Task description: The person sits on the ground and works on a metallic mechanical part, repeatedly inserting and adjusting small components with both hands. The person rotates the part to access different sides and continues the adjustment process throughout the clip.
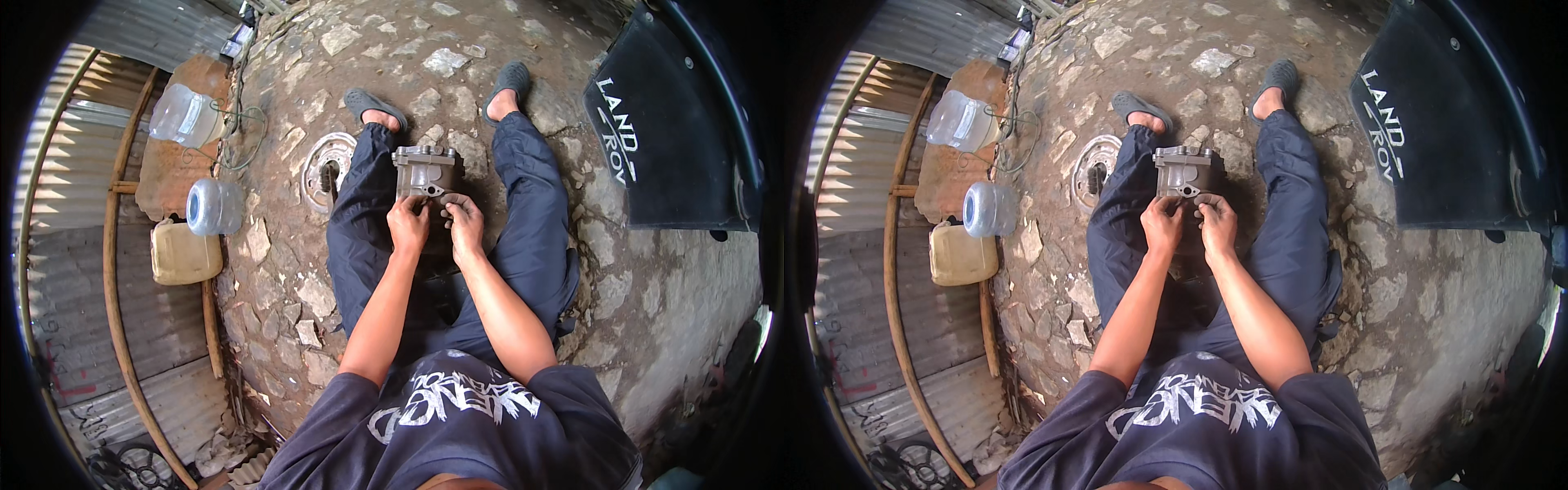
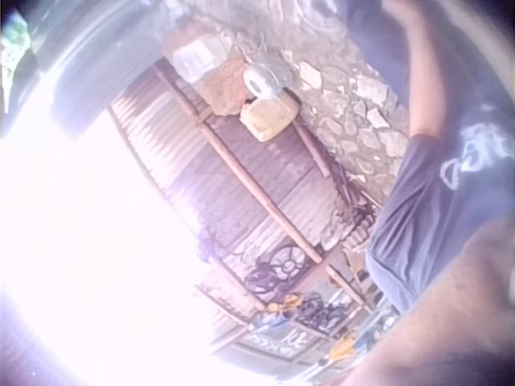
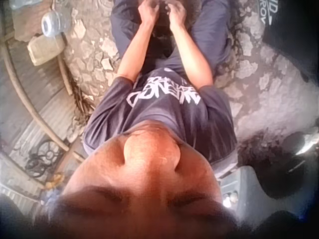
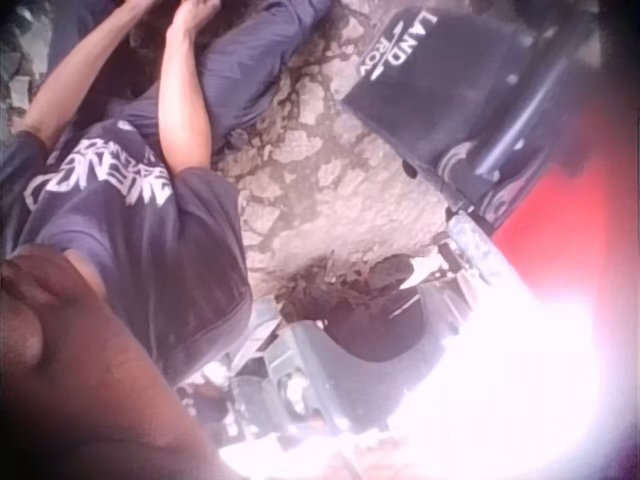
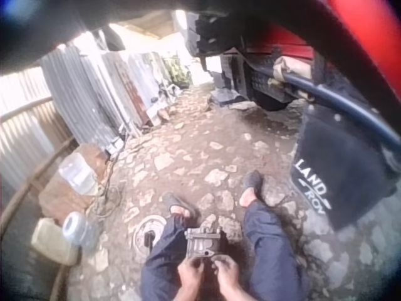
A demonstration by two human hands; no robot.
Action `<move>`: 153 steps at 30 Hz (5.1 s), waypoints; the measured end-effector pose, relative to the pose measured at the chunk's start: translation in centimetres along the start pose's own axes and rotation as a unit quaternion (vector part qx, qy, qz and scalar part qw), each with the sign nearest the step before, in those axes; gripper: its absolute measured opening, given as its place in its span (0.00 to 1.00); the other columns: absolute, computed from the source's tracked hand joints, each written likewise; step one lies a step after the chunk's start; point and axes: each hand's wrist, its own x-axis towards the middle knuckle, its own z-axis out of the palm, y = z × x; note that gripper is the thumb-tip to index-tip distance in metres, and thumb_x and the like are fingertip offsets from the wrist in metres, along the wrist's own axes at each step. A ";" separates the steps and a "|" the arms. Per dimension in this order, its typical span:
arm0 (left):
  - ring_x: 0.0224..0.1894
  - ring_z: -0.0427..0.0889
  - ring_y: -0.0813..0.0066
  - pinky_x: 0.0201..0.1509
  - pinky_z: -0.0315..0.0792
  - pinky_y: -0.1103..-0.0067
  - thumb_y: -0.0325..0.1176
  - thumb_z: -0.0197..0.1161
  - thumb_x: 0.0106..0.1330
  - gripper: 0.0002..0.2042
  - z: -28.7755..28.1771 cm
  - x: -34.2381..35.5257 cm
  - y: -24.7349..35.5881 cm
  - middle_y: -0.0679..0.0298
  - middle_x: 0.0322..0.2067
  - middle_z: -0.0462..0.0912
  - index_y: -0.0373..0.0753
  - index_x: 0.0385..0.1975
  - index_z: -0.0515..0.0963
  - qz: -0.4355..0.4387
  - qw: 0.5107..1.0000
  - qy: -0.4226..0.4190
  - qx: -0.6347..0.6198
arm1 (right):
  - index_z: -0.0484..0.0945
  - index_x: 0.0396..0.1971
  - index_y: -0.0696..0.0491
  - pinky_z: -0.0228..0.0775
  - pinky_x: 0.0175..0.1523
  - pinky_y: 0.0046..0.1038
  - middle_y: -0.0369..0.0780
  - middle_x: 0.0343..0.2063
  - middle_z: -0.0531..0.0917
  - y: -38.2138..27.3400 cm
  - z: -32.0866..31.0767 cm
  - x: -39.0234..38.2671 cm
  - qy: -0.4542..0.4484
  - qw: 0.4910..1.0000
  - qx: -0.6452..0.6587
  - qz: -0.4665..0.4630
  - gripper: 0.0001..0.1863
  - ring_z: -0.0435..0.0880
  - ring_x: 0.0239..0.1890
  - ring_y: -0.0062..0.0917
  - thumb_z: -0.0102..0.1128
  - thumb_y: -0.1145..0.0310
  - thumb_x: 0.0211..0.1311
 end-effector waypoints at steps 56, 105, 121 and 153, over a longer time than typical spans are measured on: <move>0.44 0.89 0.39 0.51 0.81 0.56 0.34 0.78 0.59 0.15 -0.9 0.0 0.1 0.39 0.37 0.88 0.28 0.36 0.85 -0.127 0.984 -0.115 0.052 | 0.83 0.43 0.53 0.70 0.33 0.19 0.36 0.37 0.87 -1.0 -2.6 -0.1 0.122 0.985 0.091 -0.084 0.11 0.79 0.28 0.15 0.52 0.80 0.71; 0.40 0.87 0.49 0.47 0.80 0.61 0.40 0.88 0.47 0.23 -0.9 -0.6 -0.2 0.49 0.35 0.86 0.32 0.32 0.84 -0.091 0.995 -0.029 0.023 | 0.80 0.44 0.56 0.67 0.31 0.23 0.41 0.40 0.85 -1.1 -2.3 -0.7 0.124 0.982 0.117 -0.078 0.10 0.76 0.25 0.19 0.53 0.79 0.66; 0.75 0.67 0.40 0.76 0.67 0.56 0.52 0.89 0.43 0.62 1.0 -0.2 -1.6 0.43 0.79 0.58 0.49 0.81 0.58 -0.129 0.985 -0.064 0.091 | 0.80 0.47 0.49 0.70 0.39 0.25 0.35 0.42 0.85 -2.5 -2.5 -2.1 0.126 0.980 0.155 -0.011 0.11 0.78 0.33 0.19 0.55 0.76 0.68; 0.75 0.67 0.40 0.74 0.69 0.54 0.52 0.84 0.53 0.48 1.1 1.7 -0.9 0.46 0.72 0.69 0.46 0.75 0.68 -0.109 0.986 -0.110 0.063 | 0.80 0.45 0.47 0.68 0.39 0.26 0.33 0.41 0.85 -1.9 -0.7 -2.1 0.115 0.977 0.178 0.006 0.11 0.77 0.33 0.19 0.56 0.77 0.67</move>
